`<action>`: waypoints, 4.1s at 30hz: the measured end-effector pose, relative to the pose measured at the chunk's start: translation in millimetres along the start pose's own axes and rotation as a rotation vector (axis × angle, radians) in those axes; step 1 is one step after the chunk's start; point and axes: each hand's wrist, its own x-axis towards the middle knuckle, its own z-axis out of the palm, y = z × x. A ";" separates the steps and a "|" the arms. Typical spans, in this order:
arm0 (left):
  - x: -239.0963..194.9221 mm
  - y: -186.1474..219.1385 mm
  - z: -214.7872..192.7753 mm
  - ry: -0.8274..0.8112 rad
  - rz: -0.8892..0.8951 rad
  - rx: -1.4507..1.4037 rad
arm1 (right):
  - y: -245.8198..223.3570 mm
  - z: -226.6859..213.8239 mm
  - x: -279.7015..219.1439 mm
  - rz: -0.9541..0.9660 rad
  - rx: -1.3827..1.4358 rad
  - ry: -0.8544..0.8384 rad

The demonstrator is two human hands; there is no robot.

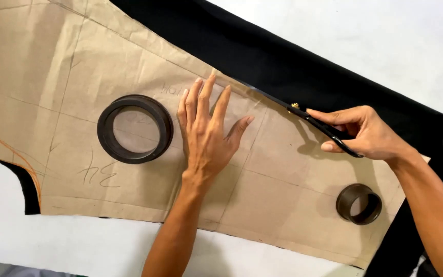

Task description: The person is cutting a piece of black fabric according to a paper pattern using scissors and then marking the fabric with a ruler and a marking tool.

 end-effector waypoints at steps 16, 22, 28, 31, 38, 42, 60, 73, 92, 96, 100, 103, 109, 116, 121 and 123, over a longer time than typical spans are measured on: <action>-0.9 -2.6 -2.3 0.021 -0.047 -0.131 | -18.4 12.4 11.5 -0.106 -0.083 -0.015; -1.3 -5.4 -2.8 0.006 -0.057 -0.131 | -17.7 18.3 15.7 -0.072 -0.087 -0.017; 2.0 -2.5 -7.8 0.015 -0.042 -0.100 | -19.8 21.7 14.9 -0.038 -0.033 -0.018; 1.3 -3.2 -5.4 0.023 -0.042 -0.114 | -23.9 24.9 18.6 -0.063 -0.004 -0.010; 1.4 -5.1 -5.9 0.022 -0.055 -0.151 | -32.8 34.0 28.5 -0.077 -0.026 -0.006; 0.8 -5.4 -6.0 0.002 -0.061 -0.155 | -38.0 36.4 28.0 -0.015 -0.054 -0.002; 3.3 -6.6 -9.1 0.014 -0.083 -0.196 | -55.7 53.0 46.5 -0.075 -0.050 0.001; 30.3 -7.9 -95.4 0.040 0.119 -0.219 | -70.4 57.6 47.0 0.001 -0.063 0.021; 63.9 -118.1 -75.1 -0.070 -0.059 0.196 | -77.6 66.5 58.4 -0.063 -0.032 0.028; 64.9 -116.0 -76.2 -0.074 -0.067 0.179 | -76.2 66.8 60.4 -0.061 -0.036 0.035; 65.7 -115.8 -75.9 -0.073 -0.081 0.183 | -83.2 68.3 61.4 -0.062 -0.047 0.018; 66.1 -114.7 -76.5 -0.071 -0.089 0.186 | -88.9 69.3 60.1 -0.021 -0.051 0.011; 65.9 -114.2 -76.1 -0.076 -0.106 0.184 | -80.1 69.3 65.3 -0.061 -0.059 0.022; 66.2 -112.9 -77.4 -0.080 -0.105 0.175 | -93.0 79.2 76.2 -0.079 -0.049 0.038; 67.2 -112.8 -78.0 -0.107 -0.119 0.174 | -97.3 80.0 77.0 -0.062 -0.037 0.013; 67.3 -113.2 -77.7 -0.116 -0.131 0.177 | -100.5 81.4 76.4 -0.028 -0.034 0.017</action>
